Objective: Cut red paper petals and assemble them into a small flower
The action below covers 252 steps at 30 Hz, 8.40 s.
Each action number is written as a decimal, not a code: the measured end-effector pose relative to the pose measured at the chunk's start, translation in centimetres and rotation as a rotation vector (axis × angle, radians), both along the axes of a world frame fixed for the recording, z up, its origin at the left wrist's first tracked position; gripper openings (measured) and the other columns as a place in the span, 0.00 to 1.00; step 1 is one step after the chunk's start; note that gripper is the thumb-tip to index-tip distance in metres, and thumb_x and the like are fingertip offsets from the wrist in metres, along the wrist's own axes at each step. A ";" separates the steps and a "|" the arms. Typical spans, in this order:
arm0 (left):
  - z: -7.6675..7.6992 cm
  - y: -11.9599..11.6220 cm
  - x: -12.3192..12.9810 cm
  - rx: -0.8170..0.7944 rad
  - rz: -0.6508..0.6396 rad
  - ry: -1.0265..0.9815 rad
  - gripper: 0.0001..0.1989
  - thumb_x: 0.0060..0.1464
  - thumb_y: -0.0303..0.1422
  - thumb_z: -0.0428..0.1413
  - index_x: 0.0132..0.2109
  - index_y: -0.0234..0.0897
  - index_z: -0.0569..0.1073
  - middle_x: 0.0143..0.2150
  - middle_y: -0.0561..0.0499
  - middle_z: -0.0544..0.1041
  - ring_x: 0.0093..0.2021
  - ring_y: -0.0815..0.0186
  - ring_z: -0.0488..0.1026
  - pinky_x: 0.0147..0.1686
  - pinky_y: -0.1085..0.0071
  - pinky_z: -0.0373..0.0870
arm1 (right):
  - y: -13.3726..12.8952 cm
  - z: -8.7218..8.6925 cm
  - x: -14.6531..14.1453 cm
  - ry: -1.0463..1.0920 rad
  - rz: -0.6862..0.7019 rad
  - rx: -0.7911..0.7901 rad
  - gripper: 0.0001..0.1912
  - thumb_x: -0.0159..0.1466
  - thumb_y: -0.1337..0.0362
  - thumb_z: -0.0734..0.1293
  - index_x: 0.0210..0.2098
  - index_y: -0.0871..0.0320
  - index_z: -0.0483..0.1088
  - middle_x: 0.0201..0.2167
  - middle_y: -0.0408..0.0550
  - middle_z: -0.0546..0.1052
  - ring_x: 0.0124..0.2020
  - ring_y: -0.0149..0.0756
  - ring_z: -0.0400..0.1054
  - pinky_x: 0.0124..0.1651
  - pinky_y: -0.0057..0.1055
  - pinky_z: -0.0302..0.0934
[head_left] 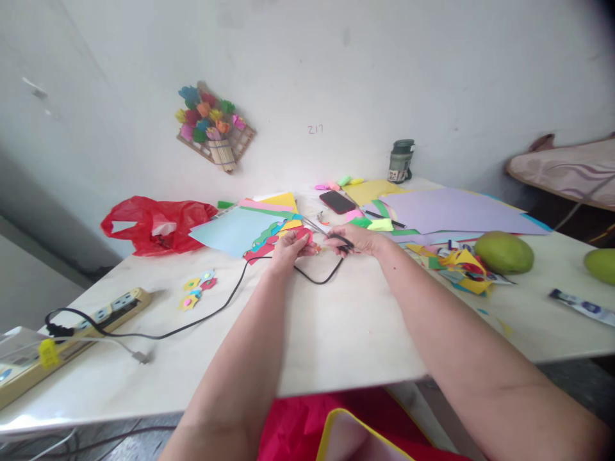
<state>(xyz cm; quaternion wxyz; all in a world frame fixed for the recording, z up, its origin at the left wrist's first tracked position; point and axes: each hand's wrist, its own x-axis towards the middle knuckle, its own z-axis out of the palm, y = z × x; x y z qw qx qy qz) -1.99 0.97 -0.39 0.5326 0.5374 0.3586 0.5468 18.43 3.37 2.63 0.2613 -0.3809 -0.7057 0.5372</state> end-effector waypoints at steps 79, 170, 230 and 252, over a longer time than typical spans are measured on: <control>-0.1 -0.1 -0.4 -0.038 -0.092 0.027 0.19 0.39 0.42 0.68 0.29 0.31 0.72 0.26 0.47 0.78 0.21 0.71 0.72 0.27 0.73 0.71 | -0.1 0.0 0.3 -0.162 0.150 0.092 0.22 0.53 0.47 0.71 0.26 0.60 0.65 0.20 0.43 0.74 0.16 0.24 0.63 0.15 0.22 0.48; 0.3 -0.5 -0.2 -0.169 -0.130 -0.104 0.12 0.43 0.34 0.66 0.29 0.30 0.73 0.25 0.47 0.78 0.22 0.68 0.74 0.27 0.73 0.72 | -0.3 0.0 -0.2 -0.147 0.086 0.059 0.09 0.57 0.61 0.68 0.27 0.60 0.67 0.17 0.42 0.71 0.15 0.24 0.61 0.16 0.21 0.49; 0.0 -0.5 -0.2 -0.081 -0.047 -0.080 0.16 0.38 0.37 0.67 0.28 0.33 0.70 0.25 0.53 0.73 0.26 0.69 0.72 0.30 0.70 0.73 | -0.1 -0.3 -0.2 -0.127 0.098 0.036 0.10 0.56 0.59 0.68 0.27 0.60 0.67 0.17 0.41 0.71 0.15 0.24 0.59 0.16 0.22 0.47; 0.2 -0.3 -0.4 -0.095 -0.023 -0.055 0.16 0.37 0.39 0.67 0.28 0.33 0.70 0.25 0.53 0.73 0.25 0.68 0.72 0.29 0.70 0.73 | 0.3 -0.5 -0.1 -0.146 0.106 0.078 0.12 0.54 0.58 0.71 0.28 0.60 0.68 0.16 0.41 0.70 0.15 0.24 0.60 0.17 0.22 0.50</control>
